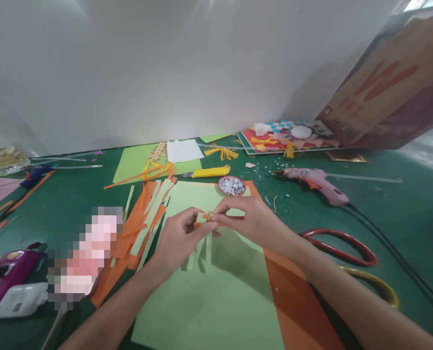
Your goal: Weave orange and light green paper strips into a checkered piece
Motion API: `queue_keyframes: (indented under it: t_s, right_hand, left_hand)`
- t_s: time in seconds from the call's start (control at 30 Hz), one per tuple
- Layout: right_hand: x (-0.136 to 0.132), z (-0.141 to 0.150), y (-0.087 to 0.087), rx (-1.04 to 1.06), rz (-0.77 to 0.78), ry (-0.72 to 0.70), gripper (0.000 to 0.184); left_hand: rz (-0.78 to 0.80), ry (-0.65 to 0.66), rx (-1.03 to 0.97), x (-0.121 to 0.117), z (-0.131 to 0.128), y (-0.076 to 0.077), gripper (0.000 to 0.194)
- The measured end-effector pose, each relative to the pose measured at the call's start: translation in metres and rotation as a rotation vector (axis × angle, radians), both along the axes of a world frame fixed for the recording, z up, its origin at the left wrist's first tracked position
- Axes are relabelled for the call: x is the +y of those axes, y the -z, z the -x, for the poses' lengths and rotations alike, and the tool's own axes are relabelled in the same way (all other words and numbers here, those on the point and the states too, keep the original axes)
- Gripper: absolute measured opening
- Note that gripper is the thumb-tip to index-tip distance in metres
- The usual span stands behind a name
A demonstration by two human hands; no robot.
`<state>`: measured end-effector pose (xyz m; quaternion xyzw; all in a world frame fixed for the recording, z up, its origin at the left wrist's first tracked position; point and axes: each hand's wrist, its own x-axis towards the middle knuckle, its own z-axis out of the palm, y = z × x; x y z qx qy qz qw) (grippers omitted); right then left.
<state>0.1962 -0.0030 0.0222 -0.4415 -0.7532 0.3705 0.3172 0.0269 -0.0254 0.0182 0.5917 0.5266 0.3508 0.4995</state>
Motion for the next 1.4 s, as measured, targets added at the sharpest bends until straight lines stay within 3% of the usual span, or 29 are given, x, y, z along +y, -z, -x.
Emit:
queue_keyframes:
  t_s: [0.13, 0.3, 0.63, 0.77, 1.17, 1.4]
  right_hand:
    - [0.001, -0.001, -0.001, 0.006, 0.04, -0.006, 0.015]
    - [0.001, -0.002, -0.002, 0.002, -0.019, -0.011, 0.015]
    - [0.001, -0.003, 0.002, -0.054, -0.151, -0.029, 0.018]
    - [0.001, -0.003, 0.004, -0.081, -0.123, -0.032, 0.018]
    - [0.001, 0.0, 0.008, -0.052, -0.069, -0.063, 0.017]
    - [0.0, -0.003, -0.002, -0.023, 0.038, -0.076, 0.02]
  left_hand:
    - [-0.018, -0.026, 0.036, 0.001, 0.002, 0.004, 0.029]
    - [-0.07, -0.082, 0.056, 0.004, 0.003, 0.008, 0.041]
    - [-0.073, -0.076, 0.044, 0.004, 0.002, 0.008, 0.028]
    - [-0.142, -0.081, 0.081, 0.006, 0.003, 0.008, 0.016]
    - [-0.155, -0.102, 0.084, 0.004, 0.002, 0.005, 0.018]
    - [-0.23, -0.029, 0.042, 0.002, 0.005, 0.005, 0.02]
